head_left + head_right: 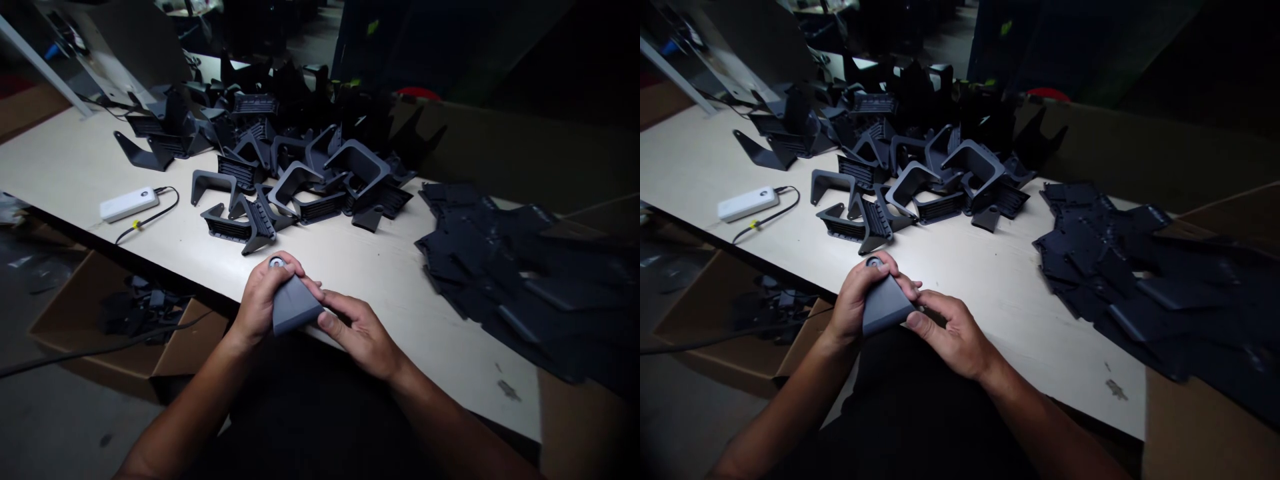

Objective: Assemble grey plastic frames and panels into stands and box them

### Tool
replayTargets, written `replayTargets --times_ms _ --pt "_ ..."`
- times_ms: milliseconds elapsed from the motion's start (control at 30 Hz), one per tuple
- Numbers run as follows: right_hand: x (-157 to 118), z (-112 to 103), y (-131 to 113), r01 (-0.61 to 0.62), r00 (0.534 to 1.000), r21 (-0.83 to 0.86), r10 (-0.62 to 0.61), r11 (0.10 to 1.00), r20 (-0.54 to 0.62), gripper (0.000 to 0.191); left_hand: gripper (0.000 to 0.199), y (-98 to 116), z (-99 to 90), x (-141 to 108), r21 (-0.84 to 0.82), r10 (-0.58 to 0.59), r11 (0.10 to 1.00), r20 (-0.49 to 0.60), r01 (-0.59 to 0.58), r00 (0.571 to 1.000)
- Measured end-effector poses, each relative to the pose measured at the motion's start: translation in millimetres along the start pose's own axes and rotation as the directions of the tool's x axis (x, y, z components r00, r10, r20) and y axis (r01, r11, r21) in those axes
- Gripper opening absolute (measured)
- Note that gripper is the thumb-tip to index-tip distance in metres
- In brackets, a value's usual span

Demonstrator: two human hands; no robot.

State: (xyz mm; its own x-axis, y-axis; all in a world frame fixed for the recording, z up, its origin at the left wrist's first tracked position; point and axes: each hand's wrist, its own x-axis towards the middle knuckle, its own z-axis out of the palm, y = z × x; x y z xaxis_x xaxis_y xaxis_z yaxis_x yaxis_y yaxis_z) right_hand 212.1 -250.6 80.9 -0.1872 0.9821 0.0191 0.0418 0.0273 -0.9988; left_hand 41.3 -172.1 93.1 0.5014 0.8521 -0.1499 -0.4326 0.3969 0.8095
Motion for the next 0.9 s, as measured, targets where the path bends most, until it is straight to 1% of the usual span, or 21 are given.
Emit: replayTargets --times_ms 100,167,233,367,467,533,633,767,833,900 --pt "-0.5 2.5 2.3 0.025 1.000 -0.022 -0.025 0.999 -0.017 0.029 0.012 -2.5 1.7 -0.9 0.008 0.024 1.000 0.005 -0.024 1.000" --pt "-1.5 6.0 3.4 0.025 0.999 -0.030 -0.026 0.999 -0.046 0.033 0.012 -4.0 3.2 -3.0 -0.006 0.033 0.999 -0.030 -0.033 0.999" --pt "-3.7 10.6 3.1 0.008 0.997 -0.027 -0.010 1.000 -0.081 0.036 0.011 -4.9 3.7 -6.3 -0.015 0.018 1.000 -0.075 -0.019 0.997" --pt "-7.7 17.1 0.2 -0.075 0.990 0.029 0.078 0.997 -0.121 0.038 0.010 -5.2 1.6 -11.8 0.035 -0.032 0.999 -0.130 0.037 0.991" --pt "-4.1 14.8 0.1 -0.162 0.982 0.117 0.171 0.980 -0.078 0.040 0.010 -6.8 0.8 -10.6 0.036 -0.050 0.998 -0.191 0.058 0.980" --pt "1.5 10.6 0.9 -0.205 0.975 0.173 0.216 0.963 -0.044 0.041 0.011 -8.6 2.1 -7.2 -0.018 -0.076 0.997 -0.238 0.074 0.968" --pt "8.7 4.6 1.7 -0.198 0.975 0.218 0.214 0.956 -0.054 0.042 0.013 -9.6 4.6 -0.5 -0.158 -0.161 0.980 -0.269 0.121 0.950" --pt "8.1 2.6 4.6 -0.173 0.980 0.205 0.189 0.963 -0.062 0.043 0.010 -6.9 3.0 8.0 -0.351 -0.273 0.922 -0.298 0.161 0.915" --pt "4.4 4.4 9.0 -0.175 0.981 0.183 0.187 0.967 -0.050 0.038 0.007 -7.9 -0.4 11.4 -0.422 -0.295 0.895 -0.315 0.146 0.902" --pt "0.9 6.3 14.5 -0.185 0.979 0.187 0.198 0.965 -0.052 0.034 0.008 -12.9 -5.1 14.1 -0.446 -0.307 0.883 -0.315 0.145 0.898"
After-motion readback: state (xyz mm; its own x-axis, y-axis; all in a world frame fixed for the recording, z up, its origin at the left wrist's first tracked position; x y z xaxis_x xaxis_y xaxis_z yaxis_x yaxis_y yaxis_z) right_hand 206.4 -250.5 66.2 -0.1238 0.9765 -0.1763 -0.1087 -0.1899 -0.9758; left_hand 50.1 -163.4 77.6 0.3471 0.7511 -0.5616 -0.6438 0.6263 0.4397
